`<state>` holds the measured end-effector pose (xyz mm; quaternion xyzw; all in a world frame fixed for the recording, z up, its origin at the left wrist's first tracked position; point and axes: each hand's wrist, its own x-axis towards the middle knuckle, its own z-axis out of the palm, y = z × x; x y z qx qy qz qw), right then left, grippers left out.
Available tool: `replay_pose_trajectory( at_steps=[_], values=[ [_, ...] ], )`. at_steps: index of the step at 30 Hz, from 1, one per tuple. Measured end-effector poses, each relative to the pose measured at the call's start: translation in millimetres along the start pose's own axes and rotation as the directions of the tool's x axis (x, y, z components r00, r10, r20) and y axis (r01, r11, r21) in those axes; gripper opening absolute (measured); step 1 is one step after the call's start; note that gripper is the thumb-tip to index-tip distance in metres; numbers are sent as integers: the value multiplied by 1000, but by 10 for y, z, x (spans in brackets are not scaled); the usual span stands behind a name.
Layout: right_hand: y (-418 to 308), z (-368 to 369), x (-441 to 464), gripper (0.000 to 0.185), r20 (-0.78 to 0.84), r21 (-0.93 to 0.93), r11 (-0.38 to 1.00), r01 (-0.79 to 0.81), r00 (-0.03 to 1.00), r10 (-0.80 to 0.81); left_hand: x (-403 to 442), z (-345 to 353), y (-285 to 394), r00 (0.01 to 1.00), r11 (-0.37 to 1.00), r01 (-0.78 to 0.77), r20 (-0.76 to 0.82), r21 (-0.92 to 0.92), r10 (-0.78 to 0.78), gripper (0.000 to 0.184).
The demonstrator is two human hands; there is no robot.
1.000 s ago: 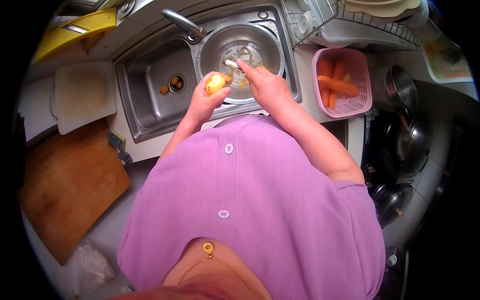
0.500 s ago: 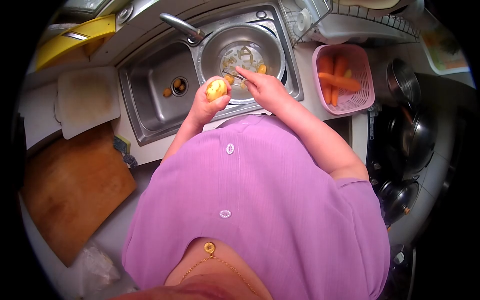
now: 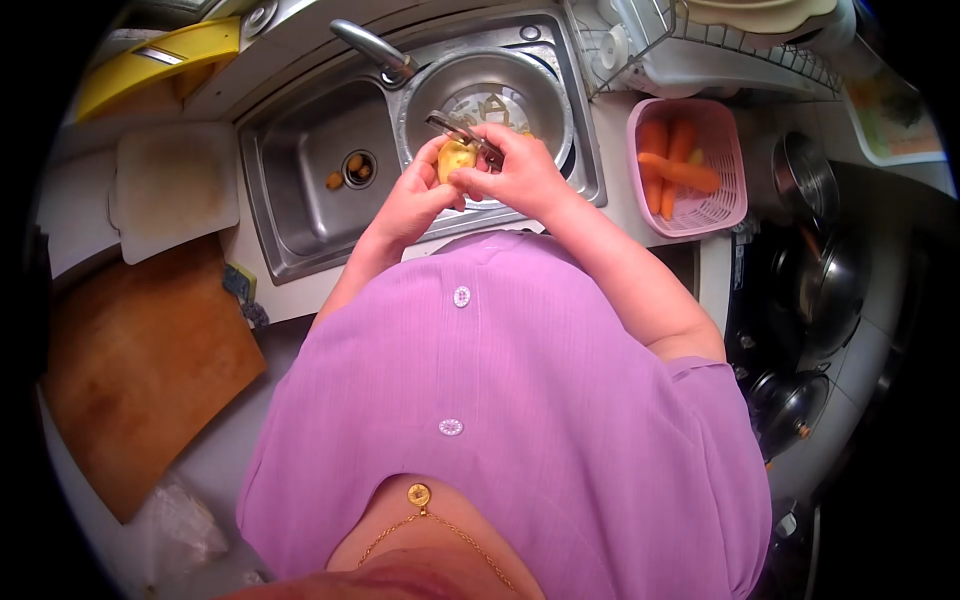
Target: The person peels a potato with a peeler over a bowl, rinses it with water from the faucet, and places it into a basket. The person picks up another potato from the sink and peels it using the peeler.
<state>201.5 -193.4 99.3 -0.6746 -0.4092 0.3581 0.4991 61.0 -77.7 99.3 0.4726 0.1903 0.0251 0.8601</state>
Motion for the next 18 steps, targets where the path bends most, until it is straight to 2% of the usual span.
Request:
replay_pose_trajectory(
  at_steps=[2,3,6,8,10,12,14,16,18],
  values=[
    [142,19,44,31,9,267,957,-110,994,111,-4,-57,-10,1000,999,12,19,-33,-12,65],
    [-9,-53,59,27,64,337,906,-257,966,250,-5,-68,-9,999,998,27,41,-64,-25,63],
    [109,-144,124,26,91,436,832,-344,936,339,-49,-36,29,995,996,28,98,-88,-20,62],
    [265,-163,141,29,96,400,849,-345,937,336,-53,4,29,997,997,28,80,-68,-23,63],
    [247,-140,147,34,-76,163,957,-241,964,256,-53,6,23,998,998,27,58,-49,-24,63],
    [199,-155,108,38,-68,117,954,-277,956,286,-43,-21,11,998,998,63,-8,-24,-63,65],
    [190,-160,90,36,-113,-58,977,-205,974,197,-31,-16,-41,999,1000,23,-46,-16,-24,65],
    [76,-165,55,34,-74,-70,975,-210,976,205,-19,-27,-51,997,1000,-17,-80,-3,17,66],
    [-20,-150,8,32,-35,-82,973,-216,976,214,-17,-48,-43,999,998,18,-45,54,-16,65]
  ],
)
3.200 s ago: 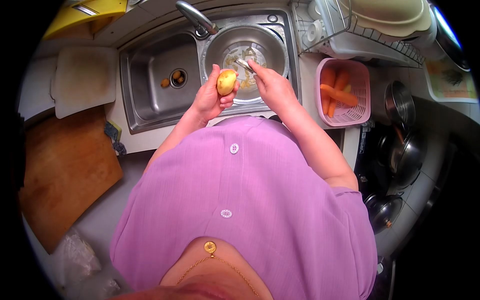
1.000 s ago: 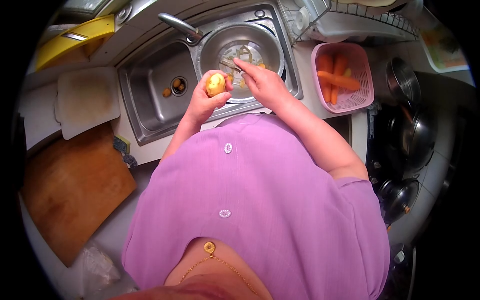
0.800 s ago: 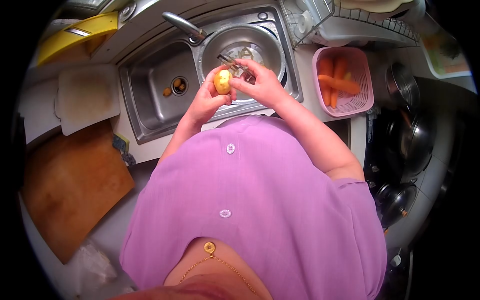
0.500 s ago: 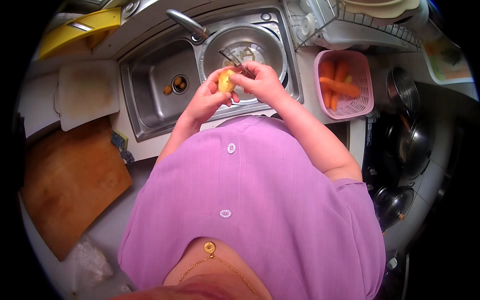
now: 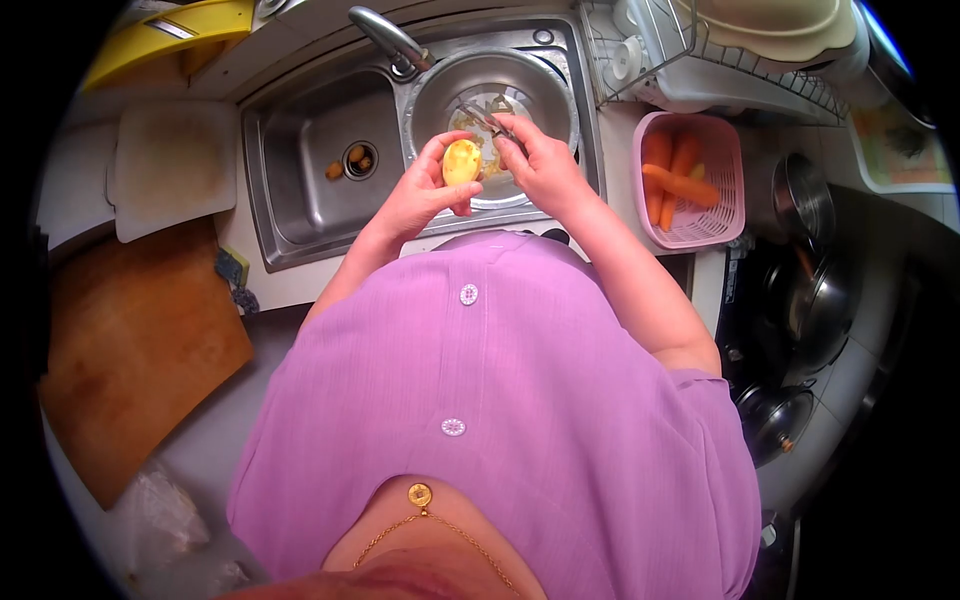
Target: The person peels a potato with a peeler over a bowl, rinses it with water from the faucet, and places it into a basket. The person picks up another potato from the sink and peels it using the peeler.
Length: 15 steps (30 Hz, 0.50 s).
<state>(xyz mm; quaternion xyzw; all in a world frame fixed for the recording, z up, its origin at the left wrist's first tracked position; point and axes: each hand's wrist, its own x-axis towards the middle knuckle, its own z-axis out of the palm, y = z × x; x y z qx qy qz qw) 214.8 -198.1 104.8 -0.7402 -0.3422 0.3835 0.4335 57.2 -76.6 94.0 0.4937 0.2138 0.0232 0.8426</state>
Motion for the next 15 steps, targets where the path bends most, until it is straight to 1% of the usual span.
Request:
replay_pose_trajectory(
  at_steps=[2,3,4,5,6,7,8,9,10,11,12,14,15],
  values=[
    [-51,36,-39,33,16,21,992,122,992,-122,8,-20,9,1000,1000,11,14,18,-11,64],
    [-48,41,-44,33,20,19,992,123,992,-124,9,-25,11,999,999,23,30,40,-24,63],
    [-35,49,-45,36,4,-41,974,221,975,-221,11,-21,1,999,999,21,26,38,-22,63],
    [-21,62,-45,40,-7,-102,944,314,948,-317,12,-16,-19,1000,999,15,4,49,-15,59],
    [-3,69,-44,40,-3,-102,944,315,948,-317,14,-12,-33,1000,998,9,-17,59,-8,55],
    [17,70,-47,43,-6,-239,868,435,893,-449,15,-8,-29,1000,998,8,-20,57,-7,55],
    [28,66,-48,46,10,-370,760,535,820,-572,22,-7,-15,997,993,63,-61,102,-57,50],
    [17,49,-63,46,13,-369,760,535,820,-572,26,-7,-4,989,982,119,-103,144,-105,45],
    [-12,28,-90,47,93,-451,729,514,840,-535,23,-9,3,989,983,119,-104,142,-105,45],
    [-34,16,-108,49,167,-529,688,496,856,-488,23,-11,9,993,991,92,-90,97,-83,40],
    [-45,15,-116,49,169,-530,688,496,856,-488,22,-15,10,995,997,64,-76,51,-60,35],
    [-53,15,-129,50,233,-621,590,516,840,-489,36,-49,-21,995,995,82,-56,65,-78,35],
    [-44,18,-127,50,234,-621,591,516,841,-488,35,-44,-5,995,992,99,-35,81,-97,35]
  ],
)
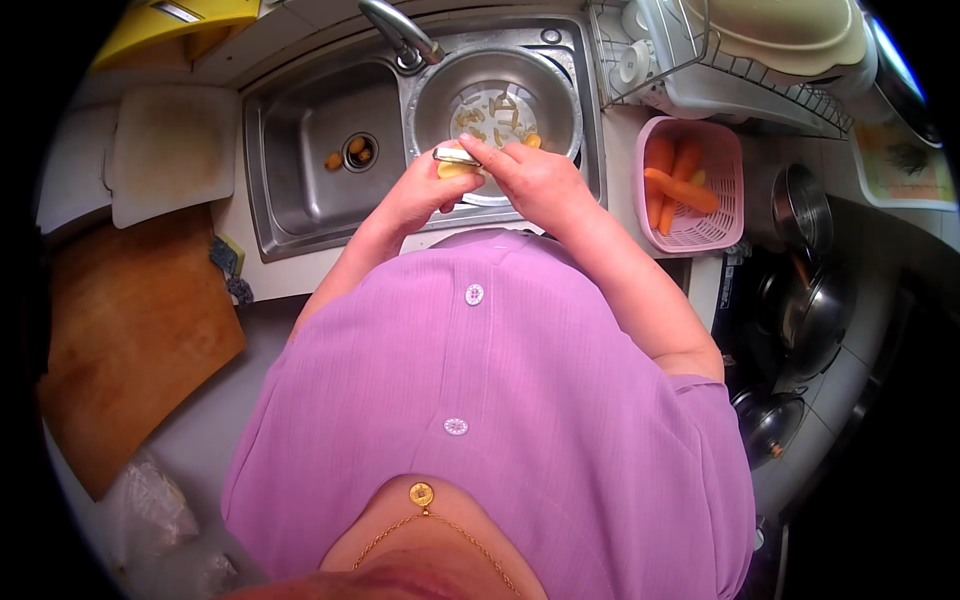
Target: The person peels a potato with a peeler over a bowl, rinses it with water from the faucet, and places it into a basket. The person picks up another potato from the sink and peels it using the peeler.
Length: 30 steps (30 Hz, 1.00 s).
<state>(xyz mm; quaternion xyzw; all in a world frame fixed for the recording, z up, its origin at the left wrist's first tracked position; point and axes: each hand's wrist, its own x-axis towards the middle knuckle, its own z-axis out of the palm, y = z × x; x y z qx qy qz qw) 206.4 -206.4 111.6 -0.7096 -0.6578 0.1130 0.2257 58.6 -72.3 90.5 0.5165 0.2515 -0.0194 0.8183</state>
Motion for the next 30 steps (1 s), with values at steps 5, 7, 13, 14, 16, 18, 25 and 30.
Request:
replay_pose_trajectory(
  at_steps=[5,7,13,14,16,18,25,30],
  values=[
    [209,171,-45,47,-79,28,990,-137,987,139,-80,111,26,1000,989,-22,2,148,22,42],
    [160,148,-38,48,-119,99,989,-110,985,122,-102,152,59,999,997,-15,-28,79,18,37],
    [16,15,-31,51,-93,123,992,22,996,-11,-66,64,26,999,999,28,37,20,-29,29],
    [17,20,-30,53,-118,77,997,33,993,-24,-62,58,13,999,999,29,38,20,-30,29],
    [28,24,-35,55,-143,29,999,39,989,-35,-48,45,-11,997,999,46,58,6,-46,26],
    [36,26,-43,57,-133,9,999,53,990,-51,-52,75,5,998,999,40,49,-8,-40,25],
    [41,22,-45,57,-97,-12,998,56,994,-57,-60,13,19,989,995,100,112,17,-101,29],
    [100,113,-42,50,-96,121,990,-75,992,87,-85,58,38,998,998,47,42,43,-48,39]
  ],
)
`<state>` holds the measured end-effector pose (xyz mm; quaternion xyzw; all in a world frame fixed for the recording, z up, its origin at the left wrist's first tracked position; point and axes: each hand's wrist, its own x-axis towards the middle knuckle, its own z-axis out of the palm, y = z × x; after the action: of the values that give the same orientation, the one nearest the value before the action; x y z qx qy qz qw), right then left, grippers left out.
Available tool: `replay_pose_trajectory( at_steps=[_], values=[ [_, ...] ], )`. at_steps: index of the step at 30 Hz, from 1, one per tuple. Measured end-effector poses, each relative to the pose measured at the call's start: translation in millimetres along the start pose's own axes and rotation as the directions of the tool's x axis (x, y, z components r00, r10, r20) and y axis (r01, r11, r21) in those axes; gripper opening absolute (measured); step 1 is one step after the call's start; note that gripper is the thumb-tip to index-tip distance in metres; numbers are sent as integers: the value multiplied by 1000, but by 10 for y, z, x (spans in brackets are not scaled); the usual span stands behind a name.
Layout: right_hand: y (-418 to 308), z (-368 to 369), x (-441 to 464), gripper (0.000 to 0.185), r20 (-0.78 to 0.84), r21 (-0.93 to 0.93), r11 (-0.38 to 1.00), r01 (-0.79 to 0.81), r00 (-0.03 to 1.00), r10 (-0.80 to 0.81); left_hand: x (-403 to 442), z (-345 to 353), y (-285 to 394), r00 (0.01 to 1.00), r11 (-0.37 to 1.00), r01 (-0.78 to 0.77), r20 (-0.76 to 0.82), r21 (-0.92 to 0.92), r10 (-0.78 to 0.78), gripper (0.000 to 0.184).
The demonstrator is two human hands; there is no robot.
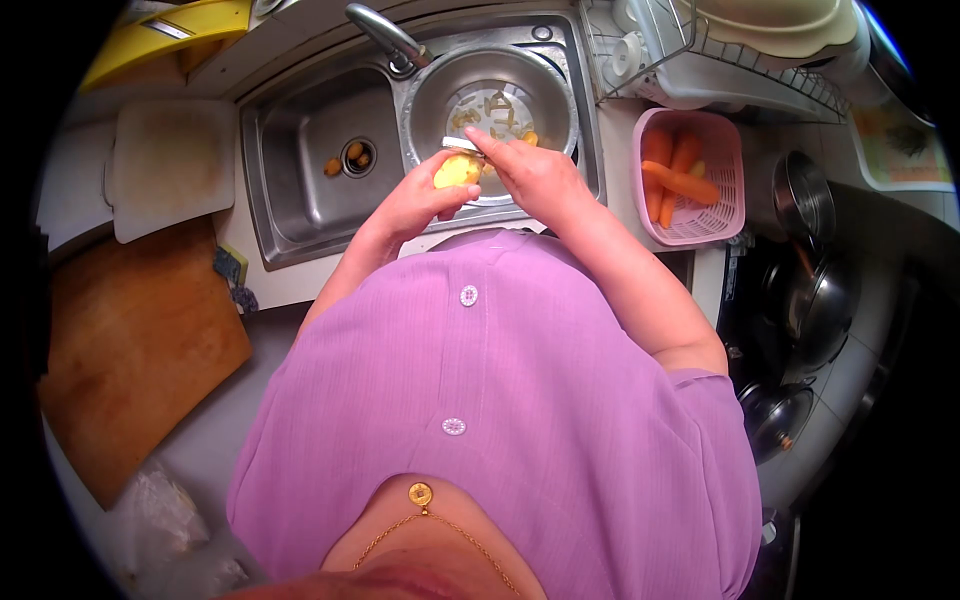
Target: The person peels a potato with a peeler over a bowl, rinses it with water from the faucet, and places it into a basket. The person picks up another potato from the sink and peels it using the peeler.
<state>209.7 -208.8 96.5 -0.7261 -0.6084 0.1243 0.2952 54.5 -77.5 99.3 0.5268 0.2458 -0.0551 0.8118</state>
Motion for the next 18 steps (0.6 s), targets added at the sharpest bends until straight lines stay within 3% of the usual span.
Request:
replay_pose_trajectory(
  at_steps=[5,11,13,18],
  values=[
    [211,65,-66,44,-24,-3,995,-97,995,97,-37,14,52,996,997,-82,44,-9,82,47],
    [-112,-87,-45,51,-39,79,997,22,999,-19,11,-31,-17,999,984,-32,26,-178,38,41],
    [-153,-81,-44,56,-39,48,996,72,997,-70,35,-49,-16,994,959,-18,99,-282,48,35],
    [17,22,-58,55,-56,-45,999,16,998,-19,-19,-33,32,986,968,23,165,-250,20,39]
  ],
)
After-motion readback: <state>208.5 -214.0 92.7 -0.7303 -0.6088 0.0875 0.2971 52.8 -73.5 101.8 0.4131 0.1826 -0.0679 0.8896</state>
